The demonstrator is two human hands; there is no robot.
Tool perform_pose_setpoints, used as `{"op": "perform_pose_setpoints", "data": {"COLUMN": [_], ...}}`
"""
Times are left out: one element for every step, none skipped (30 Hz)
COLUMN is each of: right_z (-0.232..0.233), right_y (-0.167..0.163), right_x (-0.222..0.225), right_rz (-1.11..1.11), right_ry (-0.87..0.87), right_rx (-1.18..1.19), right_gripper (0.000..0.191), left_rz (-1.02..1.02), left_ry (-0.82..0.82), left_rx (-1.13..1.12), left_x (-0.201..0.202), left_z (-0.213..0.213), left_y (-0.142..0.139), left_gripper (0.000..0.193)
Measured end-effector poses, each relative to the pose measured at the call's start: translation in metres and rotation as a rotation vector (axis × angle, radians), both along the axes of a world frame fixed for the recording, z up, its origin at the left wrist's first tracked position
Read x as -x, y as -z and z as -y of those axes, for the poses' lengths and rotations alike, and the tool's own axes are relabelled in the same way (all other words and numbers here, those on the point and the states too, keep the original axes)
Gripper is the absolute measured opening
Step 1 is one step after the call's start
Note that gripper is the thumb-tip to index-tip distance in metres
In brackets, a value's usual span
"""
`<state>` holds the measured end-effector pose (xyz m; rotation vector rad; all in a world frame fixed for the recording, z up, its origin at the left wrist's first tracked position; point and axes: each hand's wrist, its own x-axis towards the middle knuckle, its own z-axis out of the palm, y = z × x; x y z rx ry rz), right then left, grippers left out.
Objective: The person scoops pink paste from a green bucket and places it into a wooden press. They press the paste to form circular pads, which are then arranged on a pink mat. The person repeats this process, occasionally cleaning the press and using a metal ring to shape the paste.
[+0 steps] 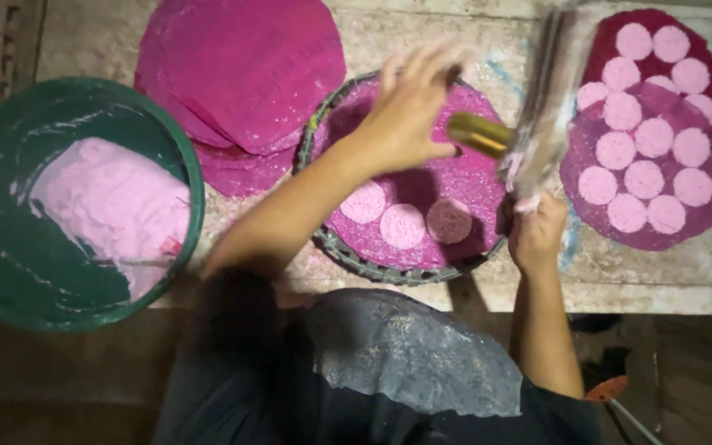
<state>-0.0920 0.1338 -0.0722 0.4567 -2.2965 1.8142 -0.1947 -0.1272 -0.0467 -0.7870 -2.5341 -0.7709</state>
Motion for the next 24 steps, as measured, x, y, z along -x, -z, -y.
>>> {"op": "perform_pose_setpoints", "data": {"right_z": [-0.002,-0.003,-0.005,-0.007,-0.005,-0.001,0.005,0.012,0.023,0.034,0.044,0.052,0.062,0.070,0.077,0.083,0.089,0.097,0.106,0.118,0.129,0.141,0.153,0.166], "right_y": [-0.024,-0.049,-0.075,-0.101,-0.124,-0.144,-0.161,-0.176,-0.185,-0.191,-0.195,-0.196,-0.194,-0.191,-0.189,-0.186,-0.183,-0.179,-0.175,-0.171,-0.167,-0.163,-0.159,-0.155], "right_x": [-0.005,-0.011,-0.019,-0.027,-0.033,-0.035,-0.035,-0.034,-0.026,-0.013,-0.004,-0.001,0.001,0.000,-0.004,-0.013,-0.022,-0.034,-0.042,-0.047,-0.051,-0.056,-0.057,-0.057], "right_rz": [-0.091,-0.179,-0.270,-0.363,-0.463,-0.542,-0.624,-0.706,-0.836,-0.965,-1.093,-1.037,-0.979,-0.921,-0.727,-0.529,-0.322,-0.249,-0.184,-0.121,-0.048,0.034,0.106,0.111], "right_ry": [-0.009,-0.018,-0.089,-0.166,-0.246,-0.380,-0.509,-0.641,-0.750,-0.858,-0.965,-1.059,-1.148,-1.229,-1.343,-1.446,-1.541,-1.559,-1.574,-1.588,-1.629,-1.667,-1.705,-1.705], "right_rx": [-0.194,-0.390,-0.512,-0.633,-0.750,-0.766,-0.776,-0.788,-0.793,-0.795,-0.793,-0.821,-0.849,-0.879,-0.778,-0.674,-0.562,-0.543,-0.534,-0.523,-0.475,-0.423,-0.375,-0.362], "right_gripper": [0.058,0.056,0.056,0.057,0.059,0.059,0.059,0.060,0.051,0.043,0.035,0.045,0.056,0.067,0.060,0.054,0.048,0.047,0.047,0.047,0.047,0.047,0.048,0.048], "left_rz": [-0.102,0.239,0.579,0.918,1.253,1.098,0.945,0.791,0.644,0.585,0.526,0.466,0.620,0.770,0.914,0.866,0.822,0.785,0.780,0.775,0.779,0.810,0.831,0.837], "left_ry": [0.116,0.330,0.541,0.747,0.949,0.901,0.848,0.791,0.726,0.724,0.724,0.724,0.635,0.550,0.466,0.431,0.392,0.351,0.341,0.330,0.326,0.273,0.213,0.144], "left_rx": [-0.016,-0.171,-0.328,-0.485,-0.644,-0.543,-0.436,-0.334,-0.233,-0.298,-0.362,-0.426,-0.325,-0.216,-0.107,0.031,0.164,0.293,0.238,0.185,0.128,0.075,0.025,-0.017], "left_x": [-0.010,-0.022,-0.036,-0.051,-0.067,-0.086,-0.109,-0.136,-0.161,-0.178,-0.190,-0.200,-0.211,-0.222,-0.232,-0.242,-0.255,-0.267,-0.272,-0.278,-0.287,-0.298,-0.306,-0.313], "left_z": [-0.006,-0.009,-0.008,-0.005,0.000,0.007,0.017,0.026,0.031,0.028,0.025,0.025,0.030,0.038,0.044,0.050,0.057,0.066,0.077,0.090,0.104,0.119,0.137,0.158], "left_y": [-0.011,-0.023,-0.035,-0.049,-0.063,-0.075,-0.086,-0.095,-0.104,-0.110,-0.115,-0.120,-0.126,-0.133,-0.138,-0.144,-0.148,-0.152,-0.152,-0.151,-0.149,-0.145,-0.139,-0.134], "left_gripper": [0.084,0.063,0.044,0.026,0.018,0.015,0.015,0.018,0.023,0.025,0.026,0.027,0.024,0.022,0.019,0.022,0.024,0.027,0.031,0.035,0.040,0.036,0.033,0.030]}}
